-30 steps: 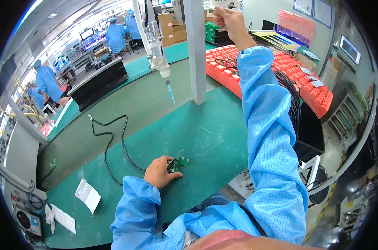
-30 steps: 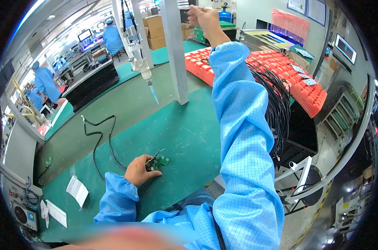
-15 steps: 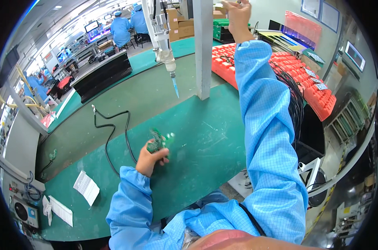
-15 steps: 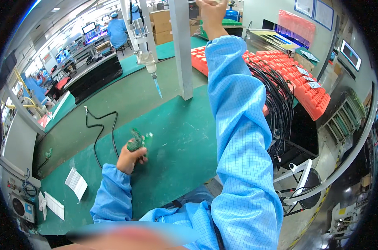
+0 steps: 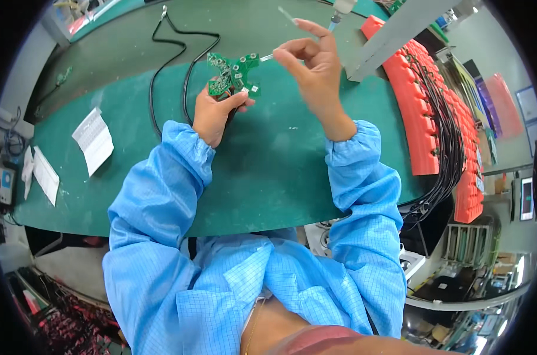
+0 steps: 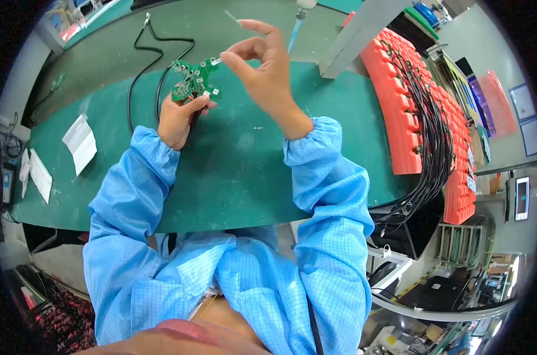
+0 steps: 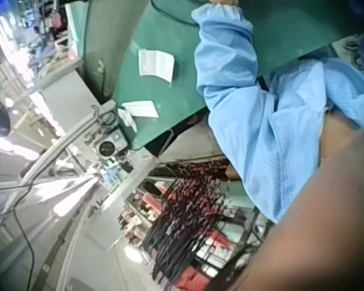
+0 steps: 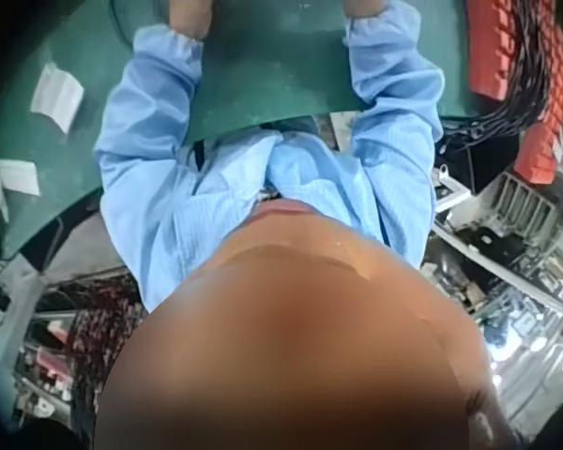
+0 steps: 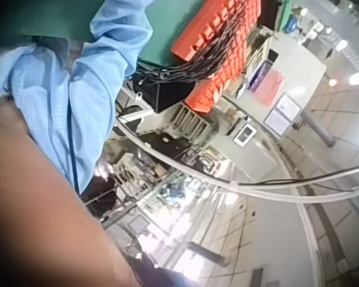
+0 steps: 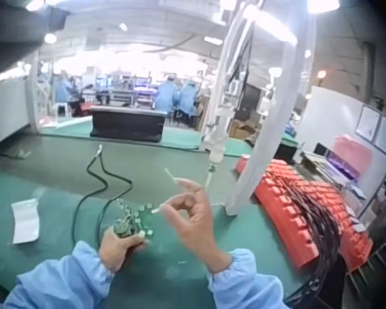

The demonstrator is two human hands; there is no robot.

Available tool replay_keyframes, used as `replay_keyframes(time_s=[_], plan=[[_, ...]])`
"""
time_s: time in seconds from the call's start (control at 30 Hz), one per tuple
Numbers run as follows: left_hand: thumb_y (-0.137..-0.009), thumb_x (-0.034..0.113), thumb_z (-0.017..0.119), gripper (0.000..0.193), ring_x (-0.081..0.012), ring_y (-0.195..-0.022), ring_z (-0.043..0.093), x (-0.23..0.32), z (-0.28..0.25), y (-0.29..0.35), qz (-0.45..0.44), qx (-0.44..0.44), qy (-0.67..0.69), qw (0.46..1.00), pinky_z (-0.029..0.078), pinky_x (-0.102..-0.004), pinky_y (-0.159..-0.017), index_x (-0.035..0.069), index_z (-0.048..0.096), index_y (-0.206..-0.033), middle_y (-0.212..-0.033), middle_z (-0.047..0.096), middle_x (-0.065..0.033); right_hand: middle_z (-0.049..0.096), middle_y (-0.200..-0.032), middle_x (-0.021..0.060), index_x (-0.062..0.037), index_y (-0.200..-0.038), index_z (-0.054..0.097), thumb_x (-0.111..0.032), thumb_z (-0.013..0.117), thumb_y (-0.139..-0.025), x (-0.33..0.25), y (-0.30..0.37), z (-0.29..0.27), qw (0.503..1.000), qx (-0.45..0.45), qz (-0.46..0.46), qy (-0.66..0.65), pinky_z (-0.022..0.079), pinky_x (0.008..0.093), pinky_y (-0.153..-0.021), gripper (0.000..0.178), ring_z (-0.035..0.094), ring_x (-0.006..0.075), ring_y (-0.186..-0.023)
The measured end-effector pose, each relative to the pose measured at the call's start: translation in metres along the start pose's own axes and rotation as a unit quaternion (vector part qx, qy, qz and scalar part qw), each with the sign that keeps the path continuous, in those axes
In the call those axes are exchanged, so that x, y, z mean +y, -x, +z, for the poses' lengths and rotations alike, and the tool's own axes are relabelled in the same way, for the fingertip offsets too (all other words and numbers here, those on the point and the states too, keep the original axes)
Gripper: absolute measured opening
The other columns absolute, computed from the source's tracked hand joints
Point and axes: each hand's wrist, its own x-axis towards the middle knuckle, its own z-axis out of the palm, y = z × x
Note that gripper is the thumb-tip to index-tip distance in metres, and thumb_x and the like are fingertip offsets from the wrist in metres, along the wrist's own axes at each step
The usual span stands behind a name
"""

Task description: Applying identification labels to PCB components and using a dispenser machine on an assembly line.

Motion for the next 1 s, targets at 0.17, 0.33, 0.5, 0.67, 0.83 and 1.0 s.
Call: replay_keyframes(time_s=[0.17,0.33,0.5,0.67,0.83,1.0], plan=[[-0.077,0.001,0.070,0.045,-0.0158,-0.071,0.064,-0.002,0.000,0.007,0.008,-0.027,-0.008,1.000,0.048,-0.0249,-0.060,-0.001,0.048,-0.117,-0.087,0.062,-0.0065,0.064,-0.082,0.0037,-0.0033,-0.124,0.044,-0.004,0.070,-0.080,0.014,0.008,0.009,0.995,-0.045,-0.004,0.089,0.046,0.0228,-0.073,0.051,0.060,0.0095,-0.077],[-0.075,0.001,0.071,0.043,-0.0133,-0.067,0.061,-0.003,-0.001,0.012,-0.003,-0.031,-0.024,0.999,0.044,-0.0236,-0.056,-0.001,0.050,-0.113,-0.086,0.062,-0.0061,0.064,-0.081,0.0031,-0.0039,-0.122,0.047,-0.005,0.071,-0.079,0.012,0.013,0.008,0.985,-0.088,-0.010,0.148,0.046,0.0239,-0.074,0.049,0.059,0.0098,-0.077],[-0.074,0.002,0.070,0.040,-0.0131,-0.066,0.060,-0.003,-0.003,0.008,-0.018,-0.052,-0.014,0.998,0.044,-0.0235,-0.055,0.001,0.052,-0.110,-0.085,0.061,-0.0057,0.064,-0.081,0.0023,-0.0048,-0.122,0.049,-0.006,0.071,-0.079,0.016,0.016,0.005,0.982,-0.111,0.025,0.148,0.044,0.0240,-0.076,0.049,0.057,0.0090,-0.078],[-0.074,0.002,0.069,0.040,-0.0124,-0.063,0.058,0.003,-0.003,0.010,-0.037,-0.054,-0.014,0.998,0.043,-0.0237,-0.054,0.001,0.052,-0.110,-0.084,0.060,-0.0056,0.063,-0.081,0.0018,-0.0050,-0.122,0.049,-0.006,0.072,-0.079,0.020,0.016,0.002,0.978,-0.133,0.017,0.162,0.043,0.0233,-0.074,0.049,0.053,0.0081,-0.077],[-0.074,0.002,0.068,0.040,-0.0117,-0.061,0.056,0.003,-0.001,0.011,-0.045,-0.054,-0.018,0.997,0.042,-0.0235,-0.052,0.000,0.051,-0.110,-0.083,0.059,-0.0052,0.063,-0.081,0.0016,-0.0059,-0.122,0.049,-0.007,0.072,-0.079,0.019,0.016,0.001,0.977,-0.142,0.028,0.154,0.042,0.0231,-0.073,0.049,0.052,0.0078,-0.076],[-0.074,0.002,0.068,0.039,-0.0111,-0.060,0.055,0.000,-0.003,0.009,-0.040,-0.059,-0.016,0.997,0.042,-0.0231,-0.051,0.000,0.051,-0.109,-0.082,0.058,-0.0048,0.065,-0.074,0.0009,-0.0104,-0.118,0.053,-0.008,0.072,-0.076,0.025,0.017,0.001,0.976,-0.135,-0.011,0.172,0.043,0.0248,-0.064,0.046,0.050,0.0096,-0.067]])
